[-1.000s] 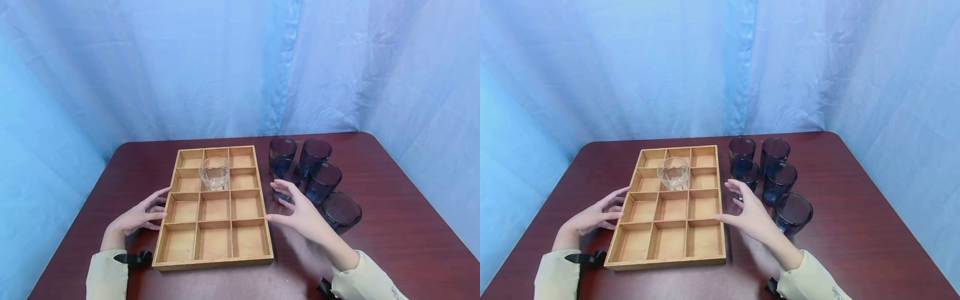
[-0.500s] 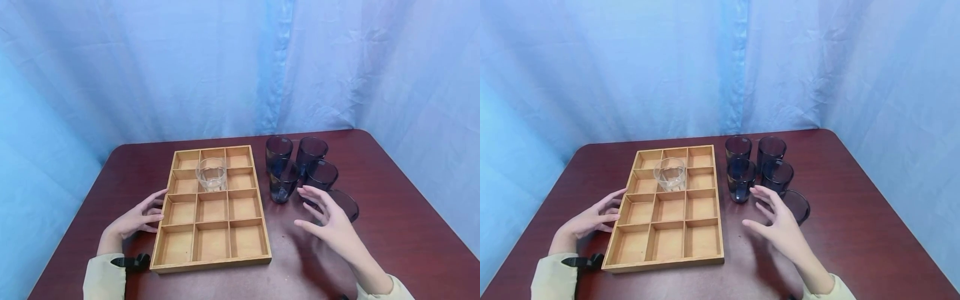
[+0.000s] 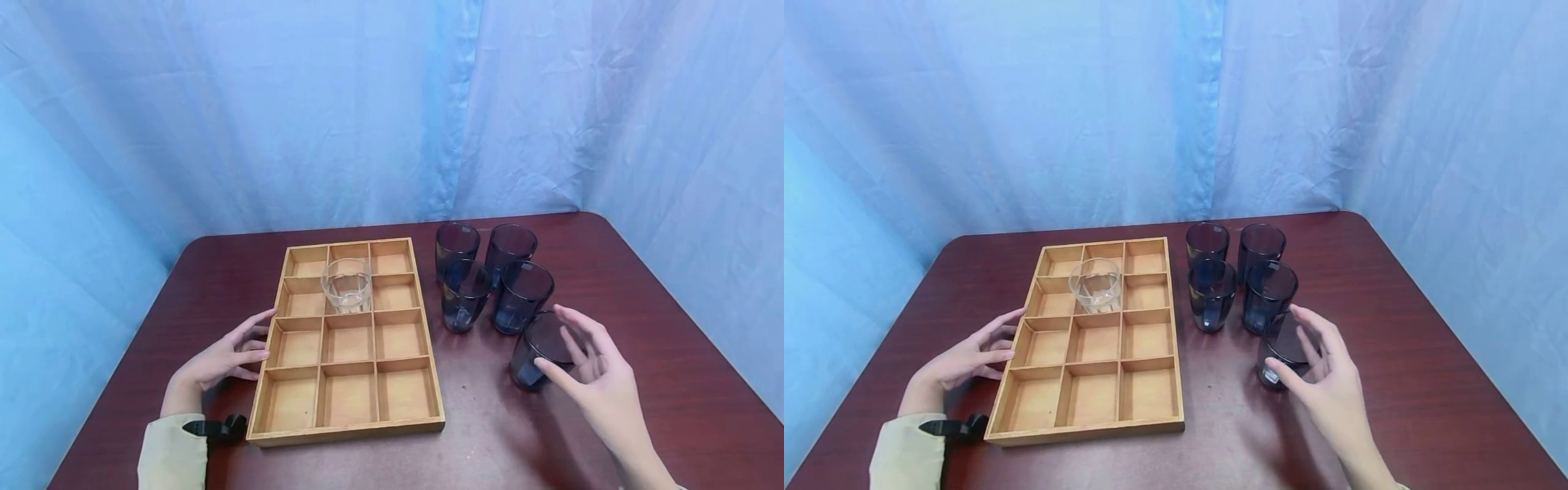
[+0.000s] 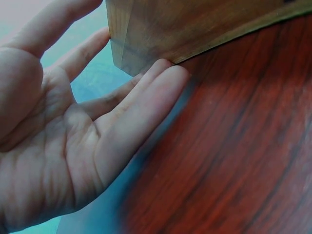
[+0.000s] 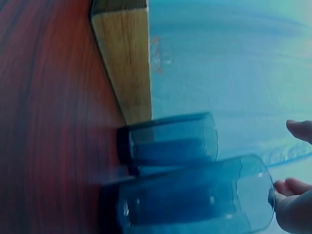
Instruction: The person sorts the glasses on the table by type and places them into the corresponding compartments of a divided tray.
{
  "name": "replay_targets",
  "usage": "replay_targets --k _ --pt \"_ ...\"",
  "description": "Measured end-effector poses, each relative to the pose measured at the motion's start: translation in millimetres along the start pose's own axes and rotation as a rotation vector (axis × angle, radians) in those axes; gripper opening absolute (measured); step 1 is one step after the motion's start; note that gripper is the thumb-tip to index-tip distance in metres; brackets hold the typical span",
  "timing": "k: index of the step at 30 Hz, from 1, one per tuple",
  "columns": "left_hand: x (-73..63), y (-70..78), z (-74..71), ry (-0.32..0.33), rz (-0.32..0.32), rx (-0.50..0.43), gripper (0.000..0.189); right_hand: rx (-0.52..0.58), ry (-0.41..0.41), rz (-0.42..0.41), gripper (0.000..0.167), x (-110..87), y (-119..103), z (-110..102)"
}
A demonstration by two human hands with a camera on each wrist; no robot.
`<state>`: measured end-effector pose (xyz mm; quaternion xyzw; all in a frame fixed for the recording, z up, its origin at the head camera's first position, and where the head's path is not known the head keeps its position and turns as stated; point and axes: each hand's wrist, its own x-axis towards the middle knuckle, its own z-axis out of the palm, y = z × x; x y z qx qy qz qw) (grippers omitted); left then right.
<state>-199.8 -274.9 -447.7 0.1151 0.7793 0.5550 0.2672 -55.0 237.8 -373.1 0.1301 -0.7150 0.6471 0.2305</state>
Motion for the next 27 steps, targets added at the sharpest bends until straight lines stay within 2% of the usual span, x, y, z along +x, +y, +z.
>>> replay_targets --k 5,15,19,27 --pt "1.8 -0.9 0.1 0.005 -0.013 0.002 0.080 -0.049 0.089 0.029 0.078 -4.7 -1.2 -5.9" --pt "2.7 -2.6 0.5 0.012 -0.020 0.003 0.079 -0.103 0.172 0.084 0.082 -4.6 2.6 -10.4" --pt "2.7 -2.6 1.0 0.016 -0.025 0.003 0.080 -0.130 0.157 0.111 0.083 -5.8 7.9 -14.5" --pt "2.9 -3.5 0.9 0.022 -0.028 0.011 0.080 -0.309 0.114 0.314 0.082 -9.3 16.7 -22.7"
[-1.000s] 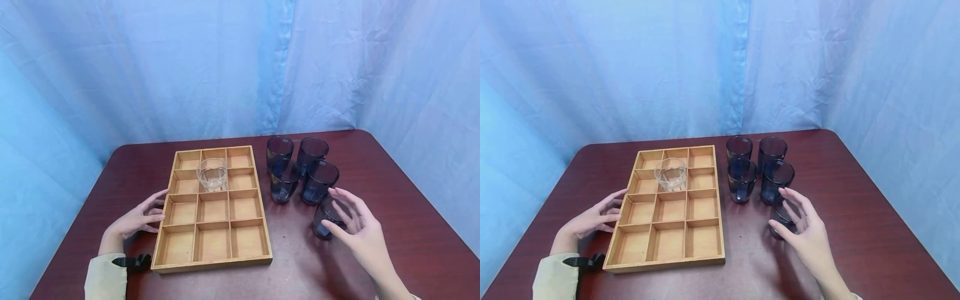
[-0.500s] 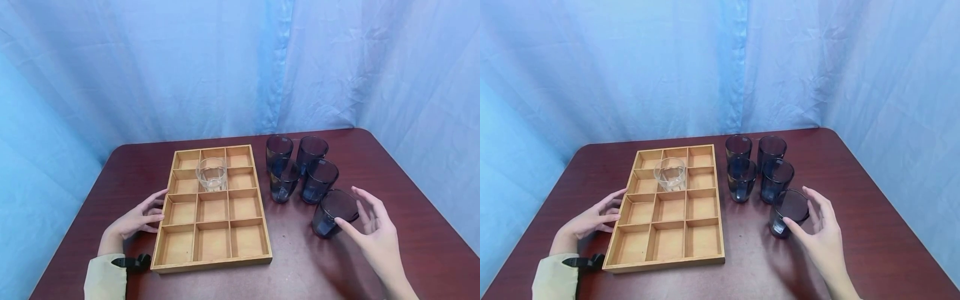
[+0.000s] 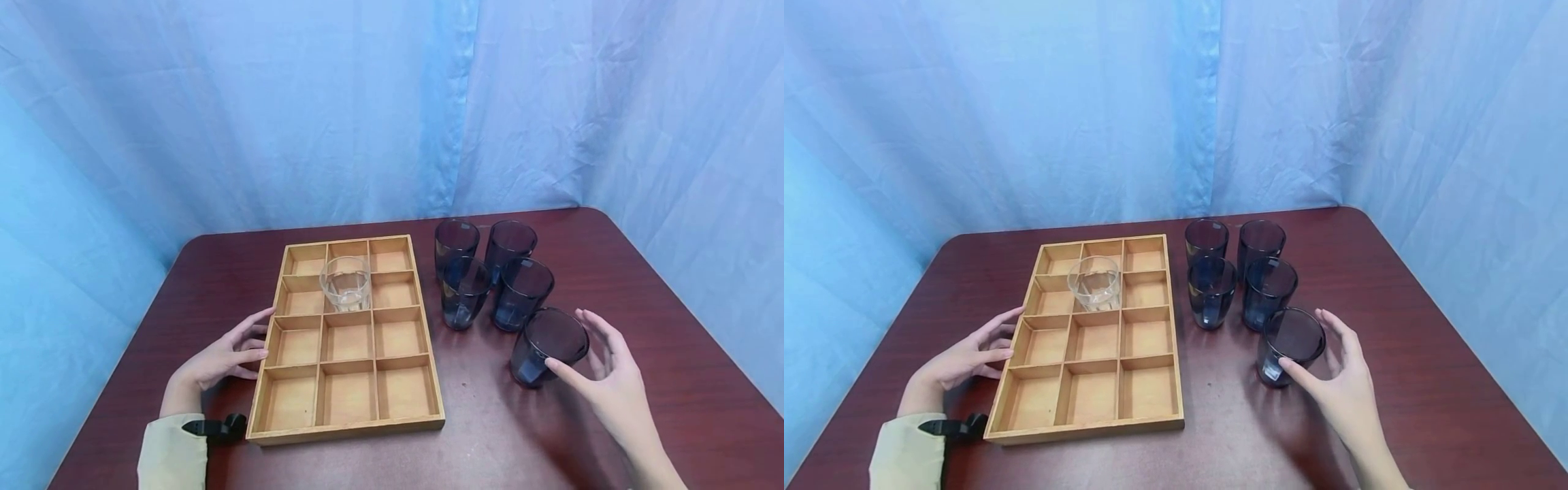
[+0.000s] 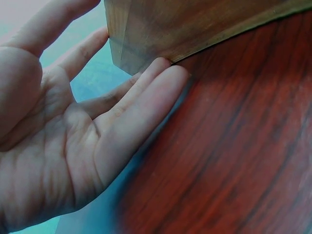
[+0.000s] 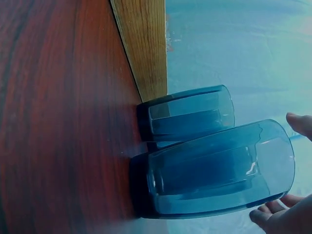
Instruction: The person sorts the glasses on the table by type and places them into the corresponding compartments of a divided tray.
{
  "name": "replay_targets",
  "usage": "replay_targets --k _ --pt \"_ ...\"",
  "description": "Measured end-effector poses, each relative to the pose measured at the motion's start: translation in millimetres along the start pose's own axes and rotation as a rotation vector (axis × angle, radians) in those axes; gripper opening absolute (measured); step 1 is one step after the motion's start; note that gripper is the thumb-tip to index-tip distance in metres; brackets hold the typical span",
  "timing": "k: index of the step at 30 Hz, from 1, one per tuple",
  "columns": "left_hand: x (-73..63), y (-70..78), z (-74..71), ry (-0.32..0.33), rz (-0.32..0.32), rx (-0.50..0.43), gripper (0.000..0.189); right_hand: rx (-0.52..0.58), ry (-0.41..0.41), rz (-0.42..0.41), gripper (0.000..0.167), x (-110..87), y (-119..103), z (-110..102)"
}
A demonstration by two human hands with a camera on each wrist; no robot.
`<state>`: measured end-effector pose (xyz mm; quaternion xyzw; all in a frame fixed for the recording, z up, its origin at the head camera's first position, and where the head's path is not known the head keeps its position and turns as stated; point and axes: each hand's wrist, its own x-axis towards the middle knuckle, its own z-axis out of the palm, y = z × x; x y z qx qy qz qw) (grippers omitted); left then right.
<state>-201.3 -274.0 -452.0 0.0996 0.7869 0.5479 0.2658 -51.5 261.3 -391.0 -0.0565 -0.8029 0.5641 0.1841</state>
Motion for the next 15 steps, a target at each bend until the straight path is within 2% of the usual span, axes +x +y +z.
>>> replay_targets --k 6,15 --pt "0.1 0.7 0.1 -0.003 0.006 0.003 0.079 -0.138 -0.001 0.039 0.085 0.1 4.5 1.1" --pt "-0.5 0.8 0.3 -0.008 -0.001 -0.001 0.079 -0.140 -0.009 0.085 0.085 0.0 5.5 4.6"
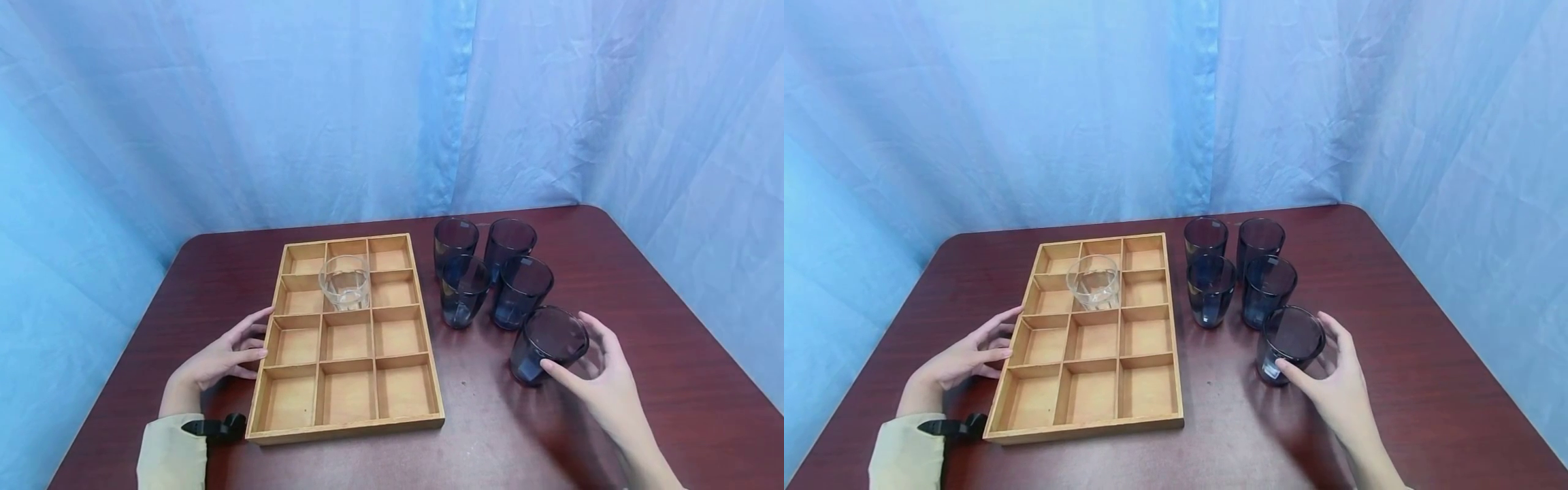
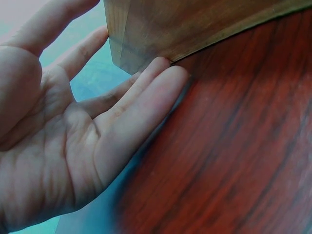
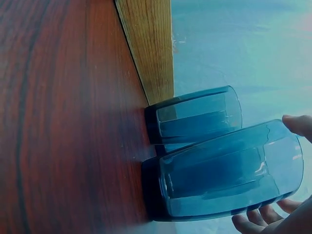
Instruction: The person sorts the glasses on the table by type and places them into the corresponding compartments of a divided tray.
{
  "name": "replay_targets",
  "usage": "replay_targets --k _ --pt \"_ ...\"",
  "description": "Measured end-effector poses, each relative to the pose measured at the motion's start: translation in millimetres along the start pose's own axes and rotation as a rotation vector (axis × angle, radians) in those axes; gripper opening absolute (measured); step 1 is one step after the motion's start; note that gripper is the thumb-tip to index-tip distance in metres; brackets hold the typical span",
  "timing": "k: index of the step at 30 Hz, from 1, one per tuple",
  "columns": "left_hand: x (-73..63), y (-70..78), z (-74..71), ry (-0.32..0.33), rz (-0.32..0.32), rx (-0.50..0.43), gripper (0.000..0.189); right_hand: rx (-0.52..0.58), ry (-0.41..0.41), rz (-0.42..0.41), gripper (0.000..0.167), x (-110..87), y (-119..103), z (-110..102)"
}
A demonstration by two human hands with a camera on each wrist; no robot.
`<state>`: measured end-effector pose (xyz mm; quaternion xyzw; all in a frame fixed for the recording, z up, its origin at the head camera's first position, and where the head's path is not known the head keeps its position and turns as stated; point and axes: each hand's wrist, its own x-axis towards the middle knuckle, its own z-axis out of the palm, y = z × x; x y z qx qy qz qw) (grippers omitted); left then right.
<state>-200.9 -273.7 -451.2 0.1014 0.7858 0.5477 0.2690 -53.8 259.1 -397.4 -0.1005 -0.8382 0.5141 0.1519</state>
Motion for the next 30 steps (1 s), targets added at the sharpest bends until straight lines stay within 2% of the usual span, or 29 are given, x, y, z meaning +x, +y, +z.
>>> replay_targets --k 8,16,24,30 --pt "-1.7 2.2 0.0 0.005 -0.002 0.000 0.079 -0.007 0.025 0.013 0.080 0.2 1.6 1.9" --pt "-1.9 1.6 0.2 0.009 -0.003 -0.001 0.080 -0.029 0.021 0.028 0.080 1.6 1.5 3.5" --pt "-1.3 1.5 0.3 0.009 0.000 0.001 0.079 -0.014 0.026 -0.002 0.080 1.9 3.6 6.4" --pt "-2.7 2.5 -0.5 0.000 0.012 0.018 0.080 -0.065 0.040 0.025 0.081 2.3 0.1 6.5"
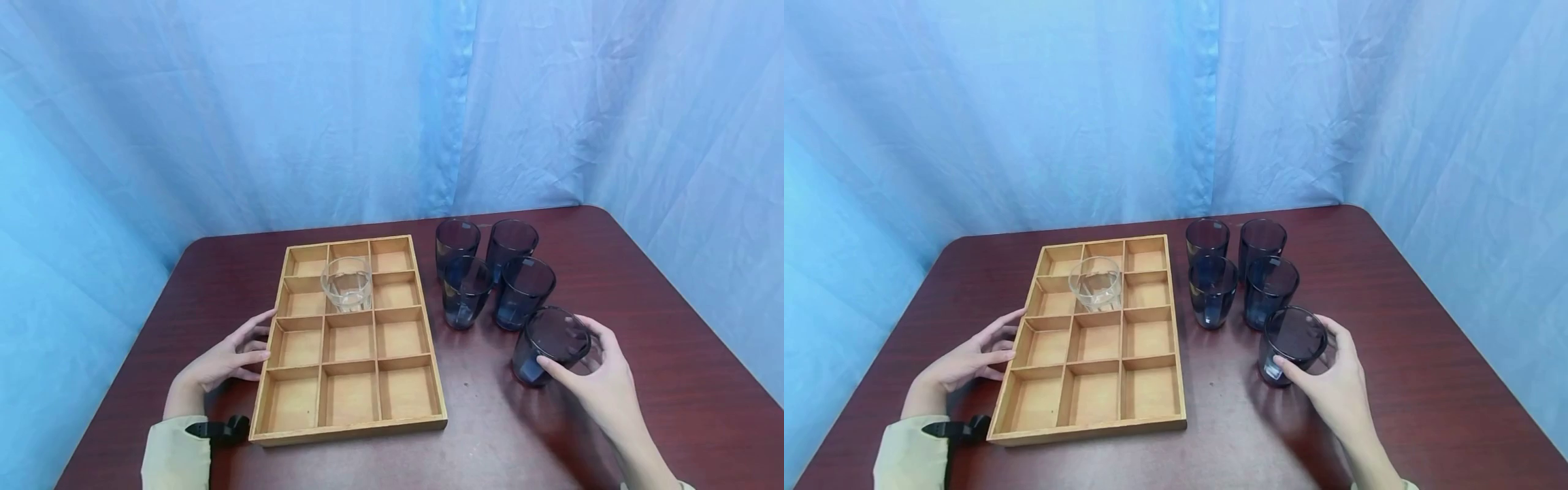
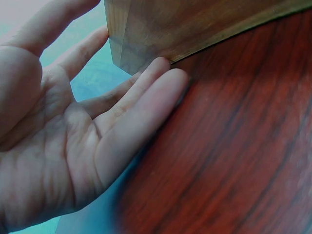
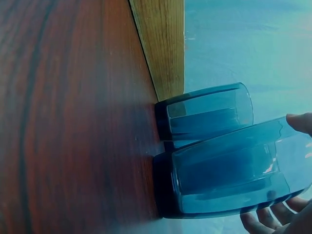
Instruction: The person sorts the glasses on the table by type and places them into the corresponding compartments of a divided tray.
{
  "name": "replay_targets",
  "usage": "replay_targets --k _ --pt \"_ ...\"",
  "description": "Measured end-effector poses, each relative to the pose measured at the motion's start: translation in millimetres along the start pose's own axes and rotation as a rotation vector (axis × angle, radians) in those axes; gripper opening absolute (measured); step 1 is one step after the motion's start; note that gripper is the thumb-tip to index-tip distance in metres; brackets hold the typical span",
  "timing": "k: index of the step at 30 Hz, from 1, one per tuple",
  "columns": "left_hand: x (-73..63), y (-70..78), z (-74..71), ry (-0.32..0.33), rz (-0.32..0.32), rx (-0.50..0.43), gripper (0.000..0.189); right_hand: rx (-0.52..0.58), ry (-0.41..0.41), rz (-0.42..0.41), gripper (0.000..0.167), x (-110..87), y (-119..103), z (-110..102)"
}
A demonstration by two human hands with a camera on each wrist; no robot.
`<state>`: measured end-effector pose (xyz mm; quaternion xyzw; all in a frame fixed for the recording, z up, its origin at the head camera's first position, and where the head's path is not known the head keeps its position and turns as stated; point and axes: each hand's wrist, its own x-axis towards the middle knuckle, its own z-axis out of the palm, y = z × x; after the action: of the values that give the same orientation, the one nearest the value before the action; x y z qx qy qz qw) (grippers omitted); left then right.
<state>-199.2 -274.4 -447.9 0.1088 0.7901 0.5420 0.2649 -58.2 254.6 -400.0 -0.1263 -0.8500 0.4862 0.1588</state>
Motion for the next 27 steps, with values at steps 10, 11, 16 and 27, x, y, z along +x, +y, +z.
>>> replay_targets --k 10,11,16,27 --pt "4.4 1.3 2.7 0.010 -0.015 0.001 0.079 -0.067 0.045 -0.014 0.077 -0.9 -5.8 -1.9" --pt "4.3 1.4 2.6 0.009 -0.016 -0.001 0.080 -0.069 0.044 -0.022 0.077 -0.8 -7.2 -1.9" --pt "3.0 0.9 1.9 0.018 -0.018 0.002 0.080 -0.071 0.039 -0.100 0.075 0.9 -18.8 0.6" --pt "0.1 0.5 1.0 0.017 -0.011 -0.006 0.081 -0.046 -0.018 -0.226 0.075 9.3 -47.5 11.7"
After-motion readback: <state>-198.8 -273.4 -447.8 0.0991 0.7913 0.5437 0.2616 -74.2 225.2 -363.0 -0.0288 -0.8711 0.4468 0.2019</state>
